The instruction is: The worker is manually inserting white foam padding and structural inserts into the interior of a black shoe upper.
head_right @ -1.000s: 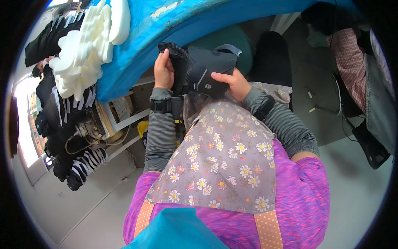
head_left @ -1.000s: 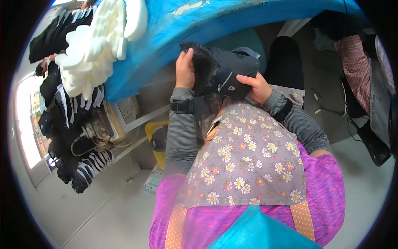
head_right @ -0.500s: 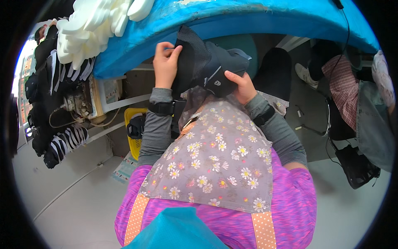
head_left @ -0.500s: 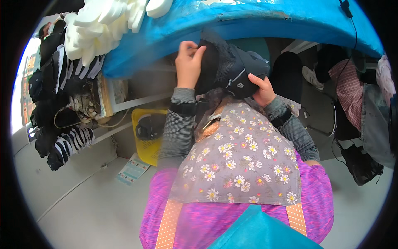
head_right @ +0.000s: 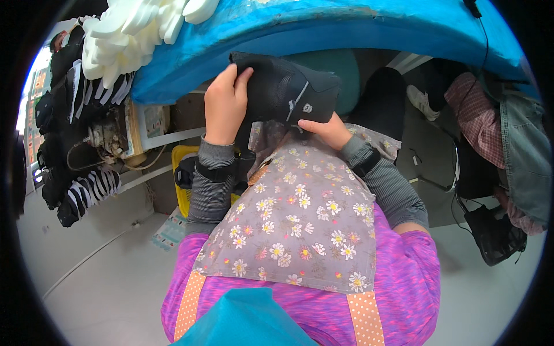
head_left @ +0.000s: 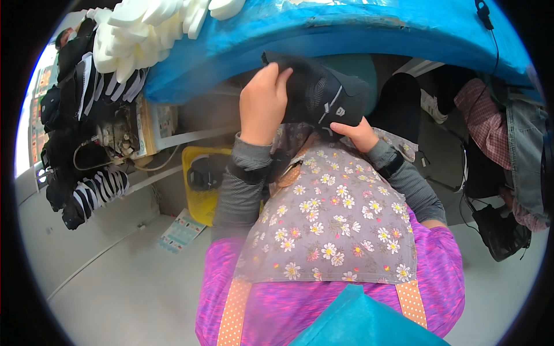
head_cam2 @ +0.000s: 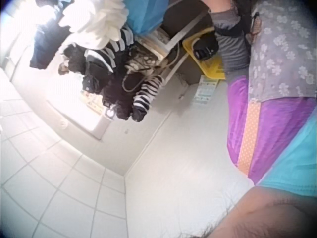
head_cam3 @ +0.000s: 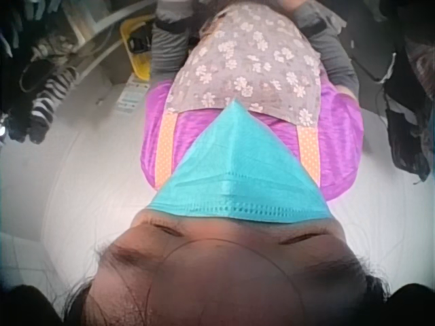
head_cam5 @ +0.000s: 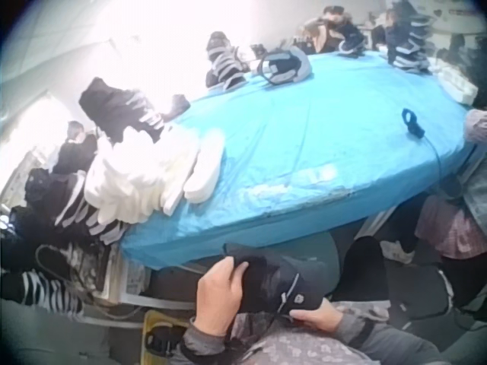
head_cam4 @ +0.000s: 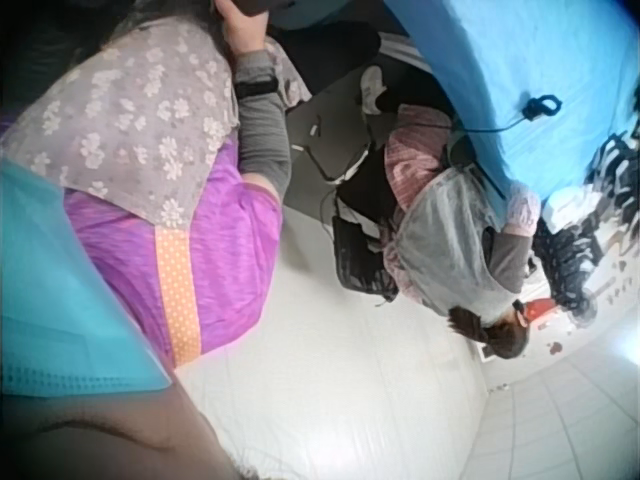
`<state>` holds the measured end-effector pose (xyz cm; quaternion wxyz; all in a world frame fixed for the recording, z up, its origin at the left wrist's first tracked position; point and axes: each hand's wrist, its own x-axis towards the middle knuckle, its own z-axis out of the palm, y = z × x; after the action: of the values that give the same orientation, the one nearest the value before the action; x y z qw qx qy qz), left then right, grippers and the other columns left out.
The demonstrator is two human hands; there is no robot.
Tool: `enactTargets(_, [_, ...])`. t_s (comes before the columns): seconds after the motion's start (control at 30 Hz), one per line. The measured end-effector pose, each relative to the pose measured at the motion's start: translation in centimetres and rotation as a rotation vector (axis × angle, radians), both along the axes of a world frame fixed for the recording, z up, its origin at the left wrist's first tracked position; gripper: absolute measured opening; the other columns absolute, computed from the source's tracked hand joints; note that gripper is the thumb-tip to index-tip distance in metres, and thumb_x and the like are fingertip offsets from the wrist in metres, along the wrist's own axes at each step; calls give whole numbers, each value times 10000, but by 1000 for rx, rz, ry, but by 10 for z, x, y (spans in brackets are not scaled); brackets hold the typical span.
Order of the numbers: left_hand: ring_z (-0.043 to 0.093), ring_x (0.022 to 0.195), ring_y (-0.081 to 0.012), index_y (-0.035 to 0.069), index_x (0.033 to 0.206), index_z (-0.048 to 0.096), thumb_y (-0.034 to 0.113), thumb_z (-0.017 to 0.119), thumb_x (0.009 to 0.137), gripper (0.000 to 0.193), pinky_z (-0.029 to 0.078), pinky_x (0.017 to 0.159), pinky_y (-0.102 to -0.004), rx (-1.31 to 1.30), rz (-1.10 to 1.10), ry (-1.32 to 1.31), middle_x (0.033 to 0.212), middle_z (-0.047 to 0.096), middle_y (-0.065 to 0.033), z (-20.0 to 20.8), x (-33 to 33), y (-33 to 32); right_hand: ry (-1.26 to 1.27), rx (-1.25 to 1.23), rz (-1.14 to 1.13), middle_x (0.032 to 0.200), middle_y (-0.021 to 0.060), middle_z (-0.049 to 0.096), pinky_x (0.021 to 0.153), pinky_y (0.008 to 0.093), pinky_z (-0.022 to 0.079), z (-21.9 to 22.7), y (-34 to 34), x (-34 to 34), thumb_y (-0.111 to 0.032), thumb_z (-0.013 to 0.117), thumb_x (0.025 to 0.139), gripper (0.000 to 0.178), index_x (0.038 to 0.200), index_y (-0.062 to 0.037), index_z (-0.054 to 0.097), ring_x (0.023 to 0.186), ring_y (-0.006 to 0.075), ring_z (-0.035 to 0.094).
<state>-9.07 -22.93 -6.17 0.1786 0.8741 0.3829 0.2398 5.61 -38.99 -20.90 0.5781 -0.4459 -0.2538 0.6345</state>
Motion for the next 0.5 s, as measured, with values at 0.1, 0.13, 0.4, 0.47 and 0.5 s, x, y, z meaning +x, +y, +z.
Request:
enactTargets(0.1, [579, 699, -428, 14, 846, 495, 208, 580, 965, 243, 445, 573, -482, 117, 76, 8, 763, 589, -198, 5, 12, 2, 87, 74, -67, 1178, 78, 630, 939, 322, 473, 22, -1, 2, -133, 732, 855, 455, 1253, 14, 566, 1071, 170, 581])
enactTargets(0.13, [588, 689, -423, 18, 850, 492, 204, 574, 968, 235, 458, 567, -474, 143, 114, 33, 754, 593, -193, 5, 16, 1, 130, 85, -102, 1160, 73, 638, 933, 319, 476, 30, 0, 5, -122, 725, 854, 435, 1239, 13, 574, 1057, 167, 591])
enactTargets(0.4, [617, 856, -471, -11, 884, 597, 312, 421, 1016, 391, 489, 731, -541, -73, 96, 383, 914, 659, -268, -50, 49, 47, 239, 71, -143, 1159, 72, 649, 921, 317, 490, 26, 7, 0, -77, 651, 869, 387, 1242, 3, 583, 1066, 174, 614])
enactTargets(0.47, [628, 864, -463, -3, 880, 651, 338, 412, 1013, 437, 503, 754, -528, -137, 111, 441, 876, 663, -273, -58, 59, 48, 244, 38, -130, 1152, 71, 644, 915, 305, 485, 26, 7, 3, -103, 674, 876, 384, 1233, 7, 583, 1053, 163, 603])
enactTargets(0.5, [628, 864, -463, -3, 880, 651, 338, 412, 1013, 437, 503, 754, -528, -144, 98, 449, 876, 663, -273, -62, 61, 48, 246, 12, -103, 1145, 69, 639, 910, 292, 480, 24, 8, 4, -129, 697, 883, 386, 1224, 11, 583, 1041, 153, 593])
